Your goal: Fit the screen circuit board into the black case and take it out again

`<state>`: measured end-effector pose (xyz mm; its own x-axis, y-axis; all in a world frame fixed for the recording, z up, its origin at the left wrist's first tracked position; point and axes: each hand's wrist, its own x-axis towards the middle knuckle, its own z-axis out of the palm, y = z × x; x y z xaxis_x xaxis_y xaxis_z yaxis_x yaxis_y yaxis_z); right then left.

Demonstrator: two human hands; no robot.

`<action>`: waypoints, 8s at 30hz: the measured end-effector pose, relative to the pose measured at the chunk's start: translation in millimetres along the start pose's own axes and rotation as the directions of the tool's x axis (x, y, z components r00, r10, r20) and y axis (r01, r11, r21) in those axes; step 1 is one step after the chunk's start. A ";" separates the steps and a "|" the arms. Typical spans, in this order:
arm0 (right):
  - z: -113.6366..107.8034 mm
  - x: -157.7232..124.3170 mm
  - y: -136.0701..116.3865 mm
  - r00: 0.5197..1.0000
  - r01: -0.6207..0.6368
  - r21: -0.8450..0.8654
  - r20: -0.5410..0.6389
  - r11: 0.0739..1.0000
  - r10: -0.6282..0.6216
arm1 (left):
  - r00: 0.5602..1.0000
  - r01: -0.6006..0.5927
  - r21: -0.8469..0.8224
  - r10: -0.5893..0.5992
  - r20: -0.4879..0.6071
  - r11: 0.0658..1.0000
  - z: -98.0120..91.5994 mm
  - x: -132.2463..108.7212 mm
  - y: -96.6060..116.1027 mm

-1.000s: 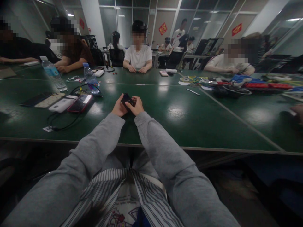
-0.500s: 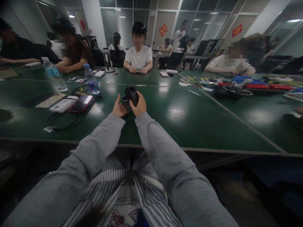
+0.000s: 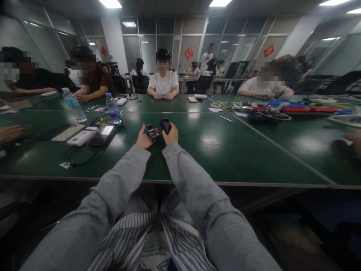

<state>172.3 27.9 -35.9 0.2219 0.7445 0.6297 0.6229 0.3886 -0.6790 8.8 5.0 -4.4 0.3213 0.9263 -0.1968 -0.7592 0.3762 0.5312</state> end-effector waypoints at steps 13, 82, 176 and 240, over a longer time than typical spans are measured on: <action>0.7 -2.3 3.8 1.000 -0.016 -0.061 0.012 0.998 0.016 | 1.000 -0.002 -0.018 0.002 -0.020 1.000 1.4 -4.6 -0.5; 3.2 -7.2 -38.7 0.696 -0.714 0.519 0.601 0.470 0.394 | 0.993 -0.043 0.196 0.020 0.116 0.980 1.8 -1.7 -2.0; 5.5 -19.4 -19.1 0.829 0.242 0.147 0.482 0.959 -0.283 | 0.995 -0.054 -0.080 0.048 -0.085 0.995 -3.8 5.3 -1.6; 9.8 -8.9 -27.9 0.812 -0.562 0.455 0.462 0.691 0.356 | 0.997 -0.032 0.215 0.016 0.077 0.976 4.9 -5.8 -3.5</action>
<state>145.5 15.7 -26.3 0.0553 0.9939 0.0952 -0.0356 0.0973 -0.9946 12.3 -1.8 -1.0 0.3516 0.9278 -0.1247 -0.6299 0.3330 0.7016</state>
